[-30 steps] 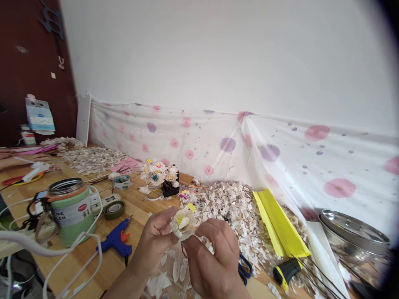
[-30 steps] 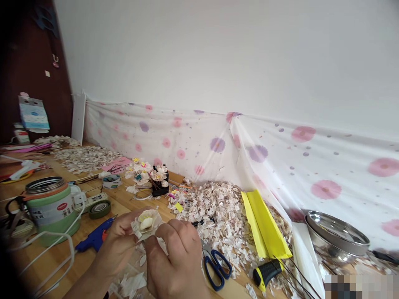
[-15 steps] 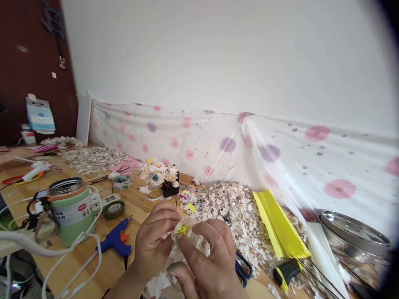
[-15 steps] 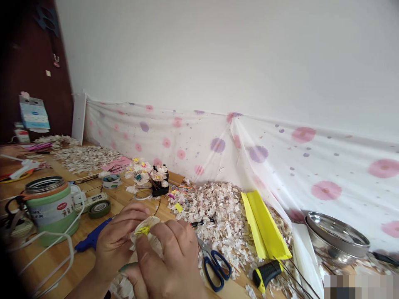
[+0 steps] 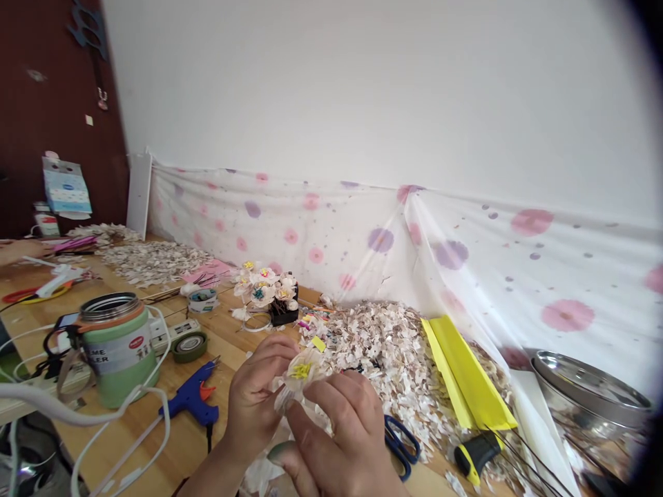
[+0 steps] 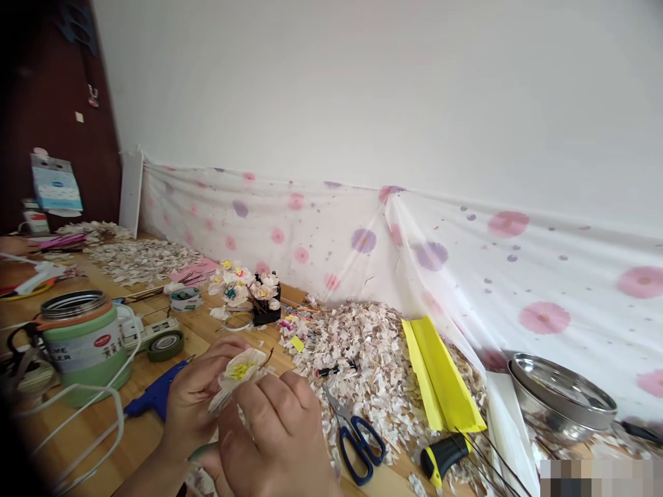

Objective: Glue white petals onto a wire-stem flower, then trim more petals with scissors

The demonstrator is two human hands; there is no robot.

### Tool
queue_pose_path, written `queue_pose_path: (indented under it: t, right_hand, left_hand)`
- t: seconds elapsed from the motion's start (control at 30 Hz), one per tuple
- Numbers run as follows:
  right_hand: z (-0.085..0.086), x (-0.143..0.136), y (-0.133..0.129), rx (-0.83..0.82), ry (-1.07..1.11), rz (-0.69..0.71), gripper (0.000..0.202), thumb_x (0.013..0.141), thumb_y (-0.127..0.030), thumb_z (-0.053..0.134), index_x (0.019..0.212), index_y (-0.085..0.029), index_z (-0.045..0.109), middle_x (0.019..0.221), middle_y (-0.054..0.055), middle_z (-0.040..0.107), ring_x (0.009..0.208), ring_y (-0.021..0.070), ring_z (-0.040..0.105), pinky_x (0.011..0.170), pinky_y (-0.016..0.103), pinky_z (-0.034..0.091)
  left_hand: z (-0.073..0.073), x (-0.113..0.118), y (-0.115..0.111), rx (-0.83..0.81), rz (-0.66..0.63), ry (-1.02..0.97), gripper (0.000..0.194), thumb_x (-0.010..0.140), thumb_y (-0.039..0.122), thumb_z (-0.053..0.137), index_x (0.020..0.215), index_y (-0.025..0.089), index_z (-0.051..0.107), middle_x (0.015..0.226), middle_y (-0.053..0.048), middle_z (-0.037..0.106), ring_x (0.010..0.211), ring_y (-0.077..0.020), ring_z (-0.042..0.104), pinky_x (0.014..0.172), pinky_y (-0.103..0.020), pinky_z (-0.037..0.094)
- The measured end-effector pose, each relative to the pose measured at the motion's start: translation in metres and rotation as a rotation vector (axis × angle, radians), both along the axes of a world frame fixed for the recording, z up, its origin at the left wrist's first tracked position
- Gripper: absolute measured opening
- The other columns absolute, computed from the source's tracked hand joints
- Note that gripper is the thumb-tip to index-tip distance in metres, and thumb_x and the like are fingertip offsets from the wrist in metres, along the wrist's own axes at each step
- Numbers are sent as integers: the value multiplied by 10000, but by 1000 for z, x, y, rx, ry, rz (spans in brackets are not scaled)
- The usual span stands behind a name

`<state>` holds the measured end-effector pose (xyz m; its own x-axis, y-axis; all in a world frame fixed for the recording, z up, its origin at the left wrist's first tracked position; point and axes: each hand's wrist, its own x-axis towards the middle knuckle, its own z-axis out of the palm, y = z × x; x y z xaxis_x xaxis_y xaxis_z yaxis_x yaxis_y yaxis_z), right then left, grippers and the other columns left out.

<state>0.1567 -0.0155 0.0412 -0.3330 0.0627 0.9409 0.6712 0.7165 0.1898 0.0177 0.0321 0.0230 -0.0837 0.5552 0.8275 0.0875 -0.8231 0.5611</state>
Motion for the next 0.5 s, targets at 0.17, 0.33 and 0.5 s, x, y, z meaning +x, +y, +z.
queue_pose_path:
  t: [0.17, 0.33, 0.5]
  right_hand:
    - [-5, 0, 2, 7, 19, 21, 358, 1000, -369, 433, 855, -173, 694, 923, 35, 618, 908, 172, 549, 892, 328, 415]
    - [-10, 8, -2, -53, 20, -19, 348, 985, -410, 446, 1074, -150, 659, 1019, 78, 526, 967, 223, 517, 908, 387, 415]
    - [-10, 15, -5, -155, 18, -31, 311, 960, -370, 489, 1111, -139, 632, 1070, 98, 495, 1026, 261, 490, 924, 420, 406]
  left_hand:
    - [-5, -1, 4, 18, 4, -18, 112, 738, 336, 717, 686, 242, 748, 701, -76, 685, 777, -283, 608, 660, -361, 487]
    - [-2, 0, 0, -52, -28, -54, 68, 727, 229, 714, 697, 281, 746, 694, -57, 666, 804, -277, 600, 693, -357, 474]
    - [-5, 0, -2, -180, -102, -158, 27, 692, 226, 754, 691, 254, 755, 730, -51, 669, 816, -279, 601, 755, -376, 482]
